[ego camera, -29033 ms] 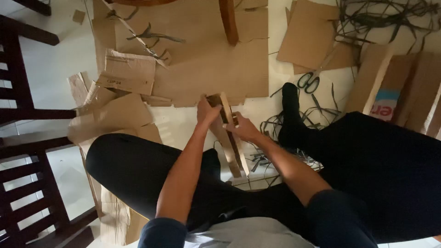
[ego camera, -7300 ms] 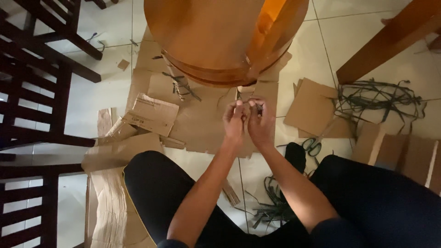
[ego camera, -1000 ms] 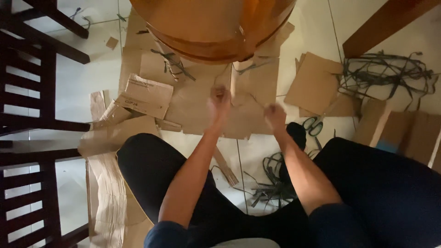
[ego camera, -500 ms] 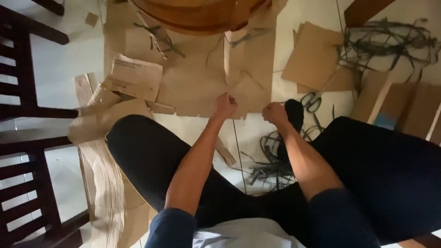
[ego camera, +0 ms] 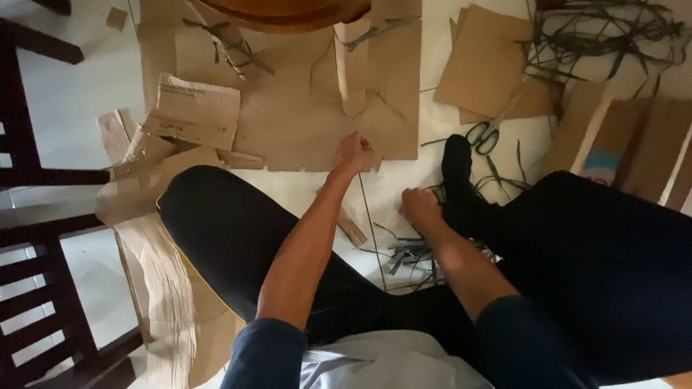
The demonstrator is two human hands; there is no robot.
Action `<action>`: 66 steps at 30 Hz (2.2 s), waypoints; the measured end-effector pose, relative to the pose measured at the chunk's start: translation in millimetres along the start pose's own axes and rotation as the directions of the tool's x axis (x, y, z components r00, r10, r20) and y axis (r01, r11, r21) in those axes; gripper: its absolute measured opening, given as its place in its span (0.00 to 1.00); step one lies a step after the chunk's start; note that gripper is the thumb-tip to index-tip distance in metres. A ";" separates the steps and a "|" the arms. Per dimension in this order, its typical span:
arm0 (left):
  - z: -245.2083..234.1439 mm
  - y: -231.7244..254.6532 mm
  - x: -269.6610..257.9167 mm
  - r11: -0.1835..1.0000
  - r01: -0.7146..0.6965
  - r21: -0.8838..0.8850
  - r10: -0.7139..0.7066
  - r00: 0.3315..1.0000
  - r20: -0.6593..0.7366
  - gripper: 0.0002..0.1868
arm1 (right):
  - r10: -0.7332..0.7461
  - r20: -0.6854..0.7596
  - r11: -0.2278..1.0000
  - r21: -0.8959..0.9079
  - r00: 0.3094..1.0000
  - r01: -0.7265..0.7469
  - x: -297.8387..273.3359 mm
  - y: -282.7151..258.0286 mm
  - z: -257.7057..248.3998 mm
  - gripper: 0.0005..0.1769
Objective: Wrapping the legs of a wooden stool with protective cardboard strips and securing them with ties
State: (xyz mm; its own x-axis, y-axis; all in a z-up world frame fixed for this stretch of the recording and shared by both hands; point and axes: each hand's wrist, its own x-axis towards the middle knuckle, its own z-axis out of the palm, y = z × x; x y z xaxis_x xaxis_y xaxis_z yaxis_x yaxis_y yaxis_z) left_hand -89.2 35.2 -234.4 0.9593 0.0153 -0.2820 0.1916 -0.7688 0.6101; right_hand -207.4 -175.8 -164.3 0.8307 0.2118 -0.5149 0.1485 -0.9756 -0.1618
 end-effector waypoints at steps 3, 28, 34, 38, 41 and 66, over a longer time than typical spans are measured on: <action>-2.8 -2.9 -1.2 0.989 0.009 -0.151 -0.003 0.999 0.046 0.13 | 0.031 0.102 0.986 0.161 0.994 -0.047 -3.1 -1.5 -2.7 0.10; -124.0 97.4 -14.0 0.398 0.100 -0.912 -0.102 0.993 0.064 0.15 | -0.306 0.242 0.797 0.594 0.921 0.109 43.6 -47.2 -65.6 0.13; -96.9 71.3 2.6 0.518 -0.091 -0.850 -0.048 0.990 -0.135 0.16 | 0.020 -0.041 0.717 0.697 0.999 0.014 53.5 -40.0 -63.7 0.21; -28.7 21.1 47.5 0.553 -0.119 -0.824 0.046 0.993 -0.113 0.19 | 0.389 -0.347 0.607 0.793 0.854 0.046 41.2 -50.2 -113.1 0.22; -57.0 47.5 14.9 0.586 -0.058 -0.809 0.007 0.998 -0.067 0.16 | 0.487 -0.341 0.438 0.892 0.804 0.113 44.4 -58.7 -132.4 0.22; -101.9 57.8 -8.2 0.894 0.133 -0.429 -0.181 0.981 -0.074 0.14 | 0.354 -0.135 -0.184 0.960 0.925 0.210 94.3 -36.4 -169.5 0.17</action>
State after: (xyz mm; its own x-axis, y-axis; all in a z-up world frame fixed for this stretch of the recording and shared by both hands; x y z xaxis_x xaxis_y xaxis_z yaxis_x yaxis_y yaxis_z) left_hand -64.8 55.8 -121.3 0.9213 0.2020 -0.3322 0.3876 -0.4110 0.8251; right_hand -43.5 -130.0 -64.3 0.8938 -0.1571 -0.4201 -0.3677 0.2796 -0.8869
